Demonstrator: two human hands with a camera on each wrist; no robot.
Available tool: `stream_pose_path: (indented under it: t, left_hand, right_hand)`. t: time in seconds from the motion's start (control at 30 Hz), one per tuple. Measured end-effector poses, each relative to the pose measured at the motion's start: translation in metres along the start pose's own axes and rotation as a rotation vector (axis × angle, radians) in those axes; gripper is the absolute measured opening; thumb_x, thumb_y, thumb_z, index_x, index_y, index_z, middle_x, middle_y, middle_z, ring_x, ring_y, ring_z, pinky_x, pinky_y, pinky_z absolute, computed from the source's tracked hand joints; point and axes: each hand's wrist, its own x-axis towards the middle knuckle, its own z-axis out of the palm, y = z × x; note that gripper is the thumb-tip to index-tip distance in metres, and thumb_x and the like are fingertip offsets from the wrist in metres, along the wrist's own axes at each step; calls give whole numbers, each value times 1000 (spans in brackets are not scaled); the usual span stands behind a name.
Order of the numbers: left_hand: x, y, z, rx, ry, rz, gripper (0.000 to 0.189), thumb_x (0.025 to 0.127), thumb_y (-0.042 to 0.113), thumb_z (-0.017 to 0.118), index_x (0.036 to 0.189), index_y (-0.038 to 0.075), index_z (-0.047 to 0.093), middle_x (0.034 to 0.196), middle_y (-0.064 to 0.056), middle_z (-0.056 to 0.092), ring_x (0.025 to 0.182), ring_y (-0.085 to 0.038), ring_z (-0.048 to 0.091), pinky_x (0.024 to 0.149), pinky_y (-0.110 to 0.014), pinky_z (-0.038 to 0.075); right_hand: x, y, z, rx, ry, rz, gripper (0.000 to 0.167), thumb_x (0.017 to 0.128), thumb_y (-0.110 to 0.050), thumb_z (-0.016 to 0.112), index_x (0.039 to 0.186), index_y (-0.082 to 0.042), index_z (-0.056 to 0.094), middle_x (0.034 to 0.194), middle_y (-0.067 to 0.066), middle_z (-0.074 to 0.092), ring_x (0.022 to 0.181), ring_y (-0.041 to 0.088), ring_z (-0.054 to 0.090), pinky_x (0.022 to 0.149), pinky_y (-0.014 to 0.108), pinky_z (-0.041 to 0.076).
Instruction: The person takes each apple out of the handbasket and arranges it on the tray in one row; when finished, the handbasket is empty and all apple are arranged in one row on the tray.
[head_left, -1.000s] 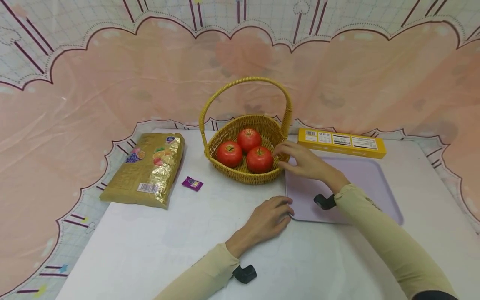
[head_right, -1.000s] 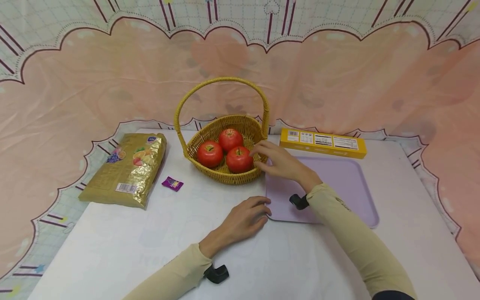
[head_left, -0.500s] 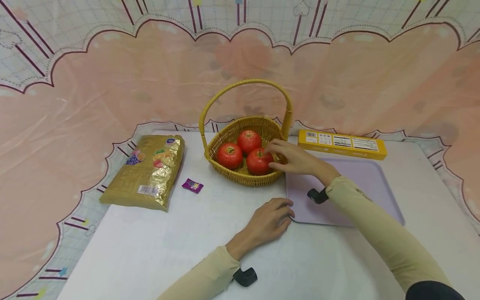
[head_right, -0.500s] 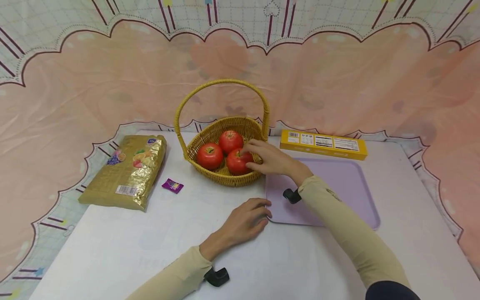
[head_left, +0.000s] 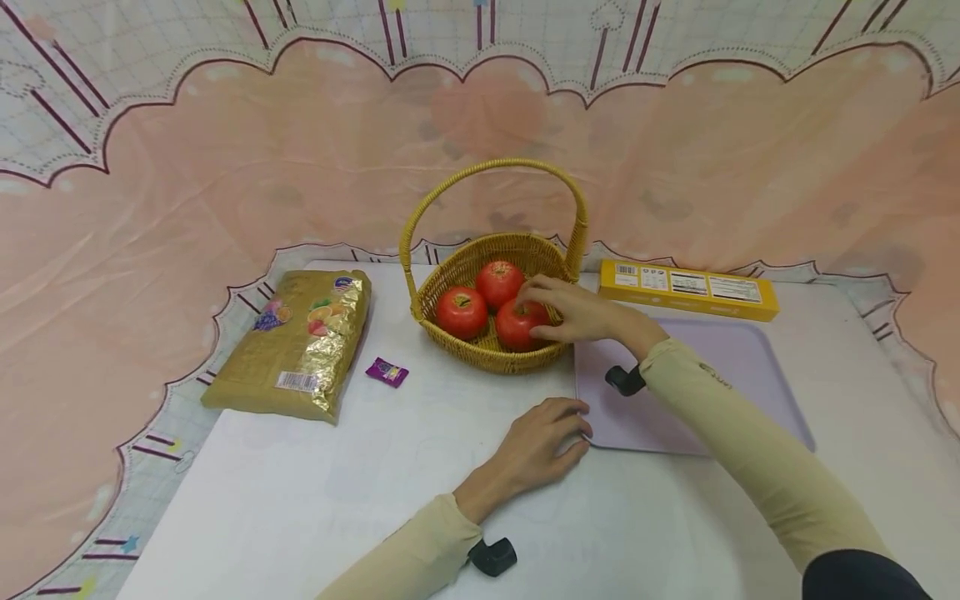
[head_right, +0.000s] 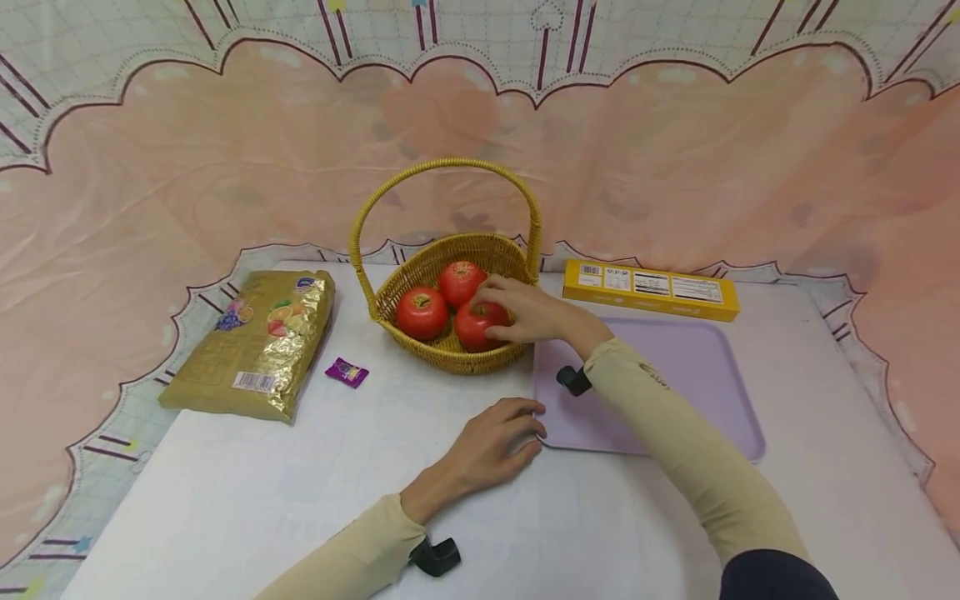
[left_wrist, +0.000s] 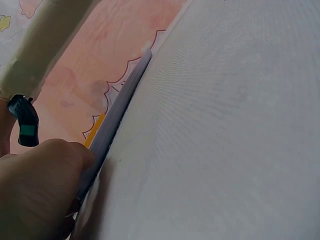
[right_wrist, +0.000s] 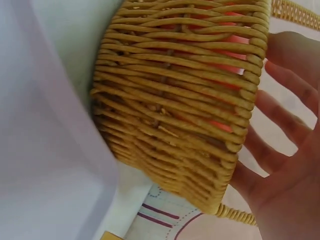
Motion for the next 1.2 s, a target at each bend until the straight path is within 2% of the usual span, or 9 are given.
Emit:
stream_pose_path:
  t: [0.17,0.4,0.53,0.77,1.0,1.2]
  left_hand:
    - [1,0,0,21,9,17,10,88,27,63,96,24,68,124,6,59,120,-9,52,97,-23,46]
    - [-1,0,-2,10,4,-5,10,89,27,62,96,24,68,124,5,59,119,-10,52,97,-23,46]
    - [-1,1,-2,7,7,2,10,89,26,62,96,23,68,123,5,59,119,-10,52,97,-24,46]
    - [0,2,-1,8,6,-2,10,89,27,62,96,24,68,123,5,59,119,-9,52,97,-24,46]
    - [0,1,0,15,1,-2,10,90,28,61,96,25,68,124,6,58,119,-9,52,96,-23,46]
    - [0,1,-1,18,5,-4,10,89,28,61,96,25,68,124,6,59,120,-9,52,96,-24,46]
  right_hand:
    - [7,-1,-1,-23,-44,-8,41,87,-25,66,124,-13,55,134,7,46,127,29,43,107,50,37]
    - [20,-4,2,-2,-119,-26,40,86,-22,66,125,-15,56,134,5,47,128,26,41,111,49,31]
    - [24,-3,1,-23,-154,-4,41,86,-23,66,125,-17,56,134,4,46,127,26,41,109,48,34]
    - [33,-7,-6,-65,-229,41,46,84,-25,69,126,-18,54,136,8,41,127,31,41,109,52,32]
    - [41,-8,-6,-22,-296,107,50,83,-27,70,128,-19,52,137,7,39,128,30,40,109,52,33]
    - [47,-8,-3,-4,-359,154,56,83,-29,70,134,-21,47,141,7,34,132,30,36,111,53,29]
